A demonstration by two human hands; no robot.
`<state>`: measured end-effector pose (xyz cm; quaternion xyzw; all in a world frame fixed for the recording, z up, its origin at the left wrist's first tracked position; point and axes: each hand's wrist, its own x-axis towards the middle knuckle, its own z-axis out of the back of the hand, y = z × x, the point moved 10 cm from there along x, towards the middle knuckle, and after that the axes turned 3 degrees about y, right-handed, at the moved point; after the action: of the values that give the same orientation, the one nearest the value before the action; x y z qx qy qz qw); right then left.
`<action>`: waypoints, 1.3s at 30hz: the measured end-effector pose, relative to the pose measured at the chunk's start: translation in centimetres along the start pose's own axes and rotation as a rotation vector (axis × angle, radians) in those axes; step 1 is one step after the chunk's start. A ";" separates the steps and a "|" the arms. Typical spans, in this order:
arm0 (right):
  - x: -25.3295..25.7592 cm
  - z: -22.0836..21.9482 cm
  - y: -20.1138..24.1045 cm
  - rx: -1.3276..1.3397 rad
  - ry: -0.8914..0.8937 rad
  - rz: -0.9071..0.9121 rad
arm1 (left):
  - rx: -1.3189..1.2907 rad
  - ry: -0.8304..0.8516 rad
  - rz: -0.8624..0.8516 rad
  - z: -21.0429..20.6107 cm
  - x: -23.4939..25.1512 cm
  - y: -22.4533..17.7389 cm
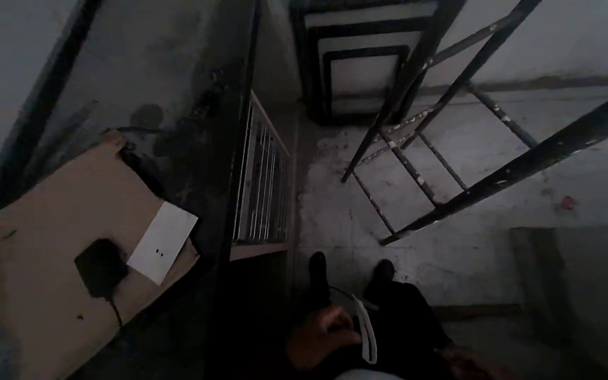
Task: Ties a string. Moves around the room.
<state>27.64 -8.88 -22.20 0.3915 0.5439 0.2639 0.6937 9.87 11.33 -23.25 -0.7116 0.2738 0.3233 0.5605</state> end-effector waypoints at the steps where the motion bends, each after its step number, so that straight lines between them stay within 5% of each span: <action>1: -0.1 0.3 0.4 -0.029 -0.059 0.011 | 0.045 0.082 -0.002 -1.4 0.3 -0.2; 4: 1.0 2.2 4.5 -0.093 -0.197 0.186 | 0.221 0.240 -0.106 -4.3 0.8 -2.0; 8: 3.2 0.7 8.7 -0.311 0.012 0.326 | 0.428 0.310 -0.181 -7.3 0.8 -4.0; 11: 4.0 -3.0 8.2 -0.437 0.356 0.139 | 0.446 0.035 -0.240 -6.3 0.8 -5.1; 14: 4.2 -5.4 6.6 -0.423 0.482 0.072 | 0.353 -0.272 -0.363 -4.5 0.4 -5.1; 19: 5.0 -5.8 5.0 -0.288 0.385 -0.033 | 0.168 -0.523 -0.474 -3.4 0.3 -4.6; 24: 5.2 -6.2 7.2 -0.274 0.148 0.237 | 0.237 -0.671 -0.605 -3.1 -1.0 -6.3; 30: 4.0 -5.9 10.8 -0.537 -0.065 0.483 | -0.204 -0.261 -0.272 -2.9 0.3 -3.3; 39: 3.2 -6.4 13.7 -0.666 -0.205 0.698 | -0.248 -0.167 -0.273 -5.3 -2.3 -2.1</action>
<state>23.16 2.90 -13.18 0.3311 0.1954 0.6003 0.7013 10.76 6.72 -19.36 -0.7764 0.0856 0.3332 0.5280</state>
